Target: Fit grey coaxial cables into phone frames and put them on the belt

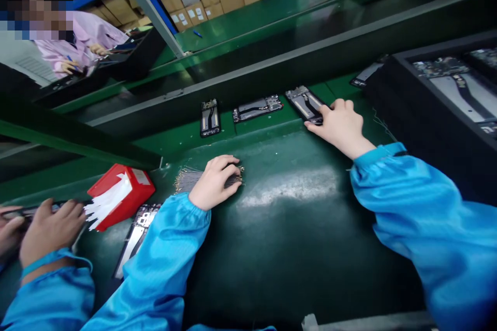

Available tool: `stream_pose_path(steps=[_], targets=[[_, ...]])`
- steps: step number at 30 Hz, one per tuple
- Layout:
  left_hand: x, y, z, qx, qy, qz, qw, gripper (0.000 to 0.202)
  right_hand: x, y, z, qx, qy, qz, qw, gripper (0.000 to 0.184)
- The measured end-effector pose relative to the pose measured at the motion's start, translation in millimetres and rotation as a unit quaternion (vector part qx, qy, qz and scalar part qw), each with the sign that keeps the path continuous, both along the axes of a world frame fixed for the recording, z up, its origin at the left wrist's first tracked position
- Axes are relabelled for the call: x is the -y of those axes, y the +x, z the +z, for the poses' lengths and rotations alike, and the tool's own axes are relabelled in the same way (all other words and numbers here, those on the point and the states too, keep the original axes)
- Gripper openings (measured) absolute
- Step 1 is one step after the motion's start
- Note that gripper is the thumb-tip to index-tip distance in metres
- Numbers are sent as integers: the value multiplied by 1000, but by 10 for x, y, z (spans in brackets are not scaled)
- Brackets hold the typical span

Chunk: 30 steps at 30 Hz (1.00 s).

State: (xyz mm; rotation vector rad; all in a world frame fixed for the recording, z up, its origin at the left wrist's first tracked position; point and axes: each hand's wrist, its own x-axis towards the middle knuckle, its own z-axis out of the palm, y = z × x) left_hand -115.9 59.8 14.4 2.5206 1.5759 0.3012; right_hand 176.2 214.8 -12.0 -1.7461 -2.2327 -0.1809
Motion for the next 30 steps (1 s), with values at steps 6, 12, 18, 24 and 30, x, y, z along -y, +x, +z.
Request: stream_pose_path(steps=[6, 12, 18, 24, 30], targets=[[35, 40, -2, -32, 28, -62, 997, 9, 592, 71, 8, 44, 18, 79, 996, 54], [-11, 194, 9, 10, 42, -76, 996, 13, 1028, -188, 35, 44, -22, 312, 949, 34], [-23, 534, -147, 113, 19, -20, 993, 16, 1263, -446, 1, 6, -70, 387, 919, 28], [8, 588, -300, 172, 38, 11, 984, 9, 1249, -512, 13, -86, -112, 345, 928, 22], [61, 630, -305, 159, 51, 18, 986, 10, 1142, -471, 108, -388, -152, 332, 846, 12]])
